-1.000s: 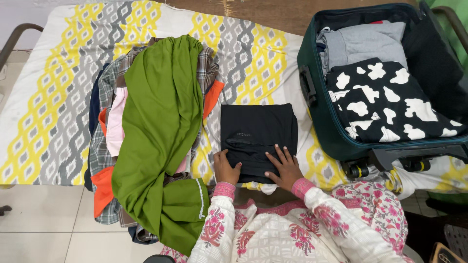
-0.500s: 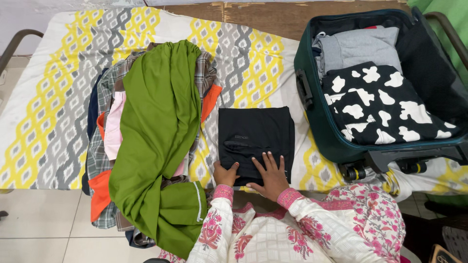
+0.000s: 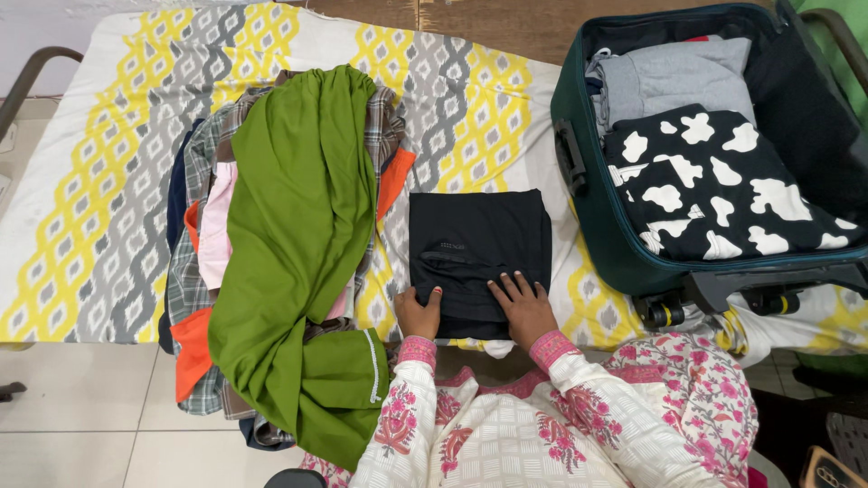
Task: The person folds a pink shirt, green trousers, black pants, and a black-and-white patterned garment by hand on a bed and places them into a suitcase.
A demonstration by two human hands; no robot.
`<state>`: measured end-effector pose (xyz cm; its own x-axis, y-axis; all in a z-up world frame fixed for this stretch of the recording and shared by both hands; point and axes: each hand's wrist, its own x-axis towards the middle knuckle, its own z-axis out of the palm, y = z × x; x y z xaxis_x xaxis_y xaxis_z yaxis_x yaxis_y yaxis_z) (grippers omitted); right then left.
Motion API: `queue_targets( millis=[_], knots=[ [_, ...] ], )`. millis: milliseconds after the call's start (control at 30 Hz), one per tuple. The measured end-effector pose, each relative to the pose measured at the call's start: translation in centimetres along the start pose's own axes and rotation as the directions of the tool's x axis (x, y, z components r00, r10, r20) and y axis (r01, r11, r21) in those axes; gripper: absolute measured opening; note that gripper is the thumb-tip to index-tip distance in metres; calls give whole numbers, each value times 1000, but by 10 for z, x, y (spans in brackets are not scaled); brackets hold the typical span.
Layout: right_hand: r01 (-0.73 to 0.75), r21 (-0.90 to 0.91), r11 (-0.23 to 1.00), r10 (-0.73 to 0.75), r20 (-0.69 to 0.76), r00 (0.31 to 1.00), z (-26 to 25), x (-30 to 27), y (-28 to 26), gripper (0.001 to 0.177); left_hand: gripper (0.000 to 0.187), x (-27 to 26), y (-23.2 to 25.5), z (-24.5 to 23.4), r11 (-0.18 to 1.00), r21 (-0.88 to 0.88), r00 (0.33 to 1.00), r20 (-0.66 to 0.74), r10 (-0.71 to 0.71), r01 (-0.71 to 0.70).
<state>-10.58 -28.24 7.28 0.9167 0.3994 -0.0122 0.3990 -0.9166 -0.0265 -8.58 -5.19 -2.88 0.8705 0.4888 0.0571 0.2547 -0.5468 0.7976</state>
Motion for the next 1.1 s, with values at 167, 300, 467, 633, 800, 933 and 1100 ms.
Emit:
queue_targets(
  millis=[167, 300, 467, 633, 800, 933, 1100],
  knots=[
    [-163, 234, 959, 188, -87, 978, -7, -4, 10, 77, 62, 2, 21, -16, 993, -90, 996, 53, -71, 75],
    [-182, 598, 781, 357, -188, 915, -33, 0, 22, 53, 64, 3, 38, -30, 848, -324, 893, 316, -320, 419],
    [-233, 775, 587, 571, -192, 798, -43, 14, 29, 36, 74, 4, 30, -9, 702, -640, 934, 340, -107, 313],
    [-185, 715, 674, 498, -255, 829, -23, 11, 28, 39, 78, 1, 55, -24, 492, -711, 845, 525, -104, 502],
    [-193, 654, 731, 448, -247, 859, -4, 4, 31, 57, 65, 4, 83, -48, 192, -661, 687, 682, -249, 726],
    [-231, 961, -151, 727, 267, 633, 6, 7, 36, 98, 46, 6, 70, -40, 173, -755, 773, 630, -79, 633],
    [14, 191, -981, 145, 692, 708, -21, 6, 36, 103, 41, 3, 102, -49, 156, -794, 797, 601, 64, 587]
  ],
)
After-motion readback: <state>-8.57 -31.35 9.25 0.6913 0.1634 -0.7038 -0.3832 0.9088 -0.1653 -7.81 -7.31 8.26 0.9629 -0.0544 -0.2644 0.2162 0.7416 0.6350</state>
